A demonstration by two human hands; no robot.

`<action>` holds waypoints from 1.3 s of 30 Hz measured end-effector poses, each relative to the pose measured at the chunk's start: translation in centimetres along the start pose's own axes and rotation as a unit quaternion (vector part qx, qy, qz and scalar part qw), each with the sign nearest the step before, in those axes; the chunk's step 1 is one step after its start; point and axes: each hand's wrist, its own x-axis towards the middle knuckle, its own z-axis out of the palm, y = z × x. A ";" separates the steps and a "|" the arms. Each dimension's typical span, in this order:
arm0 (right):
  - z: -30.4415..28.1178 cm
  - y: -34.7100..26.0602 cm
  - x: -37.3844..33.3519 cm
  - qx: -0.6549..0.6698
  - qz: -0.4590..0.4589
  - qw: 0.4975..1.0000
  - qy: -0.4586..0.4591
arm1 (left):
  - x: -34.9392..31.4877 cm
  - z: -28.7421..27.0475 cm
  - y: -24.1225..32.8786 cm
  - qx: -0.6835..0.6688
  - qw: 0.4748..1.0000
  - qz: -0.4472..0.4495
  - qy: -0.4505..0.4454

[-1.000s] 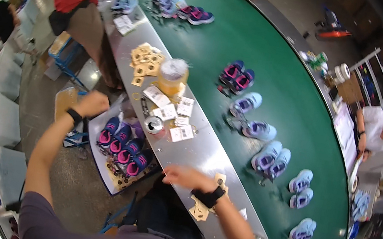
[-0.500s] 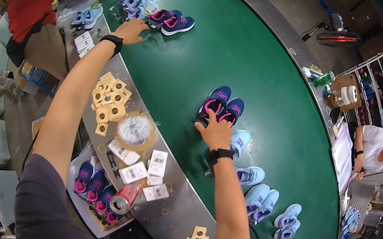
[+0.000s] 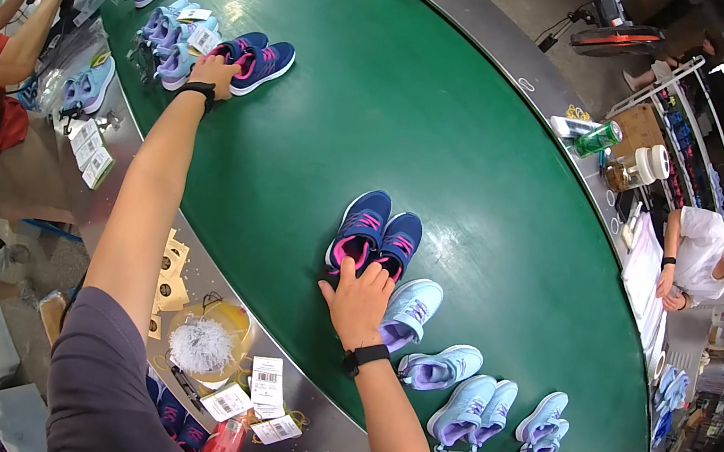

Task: The person attaches small paper tags to the laces of children's shoes arranged on a green conveyor belt. They repeatedly pick up tags from a pile on the table, peel them, and secure them to the shoes one by one. The person also briefly moves a pair of blue and pink shoes to the side.

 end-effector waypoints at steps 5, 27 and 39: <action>0.8 -0.3 0.1 0.030 -0.006 1.000 0.009 | -2.8 -3.2 1.1 -0.058 0.995 0.040 0.071; -25.1 7.3 -35.4 0.868 -0.116 0.468 -0.118 | -72.9 -9.9 -6.1 -0.919 0.344 0.044 0.190; -9.4 -20.2 -46.2 0.443 -0.235 0.813 -0.296 | -79.3 6.3 -1.3 -0.116 0.991 0.016 0.072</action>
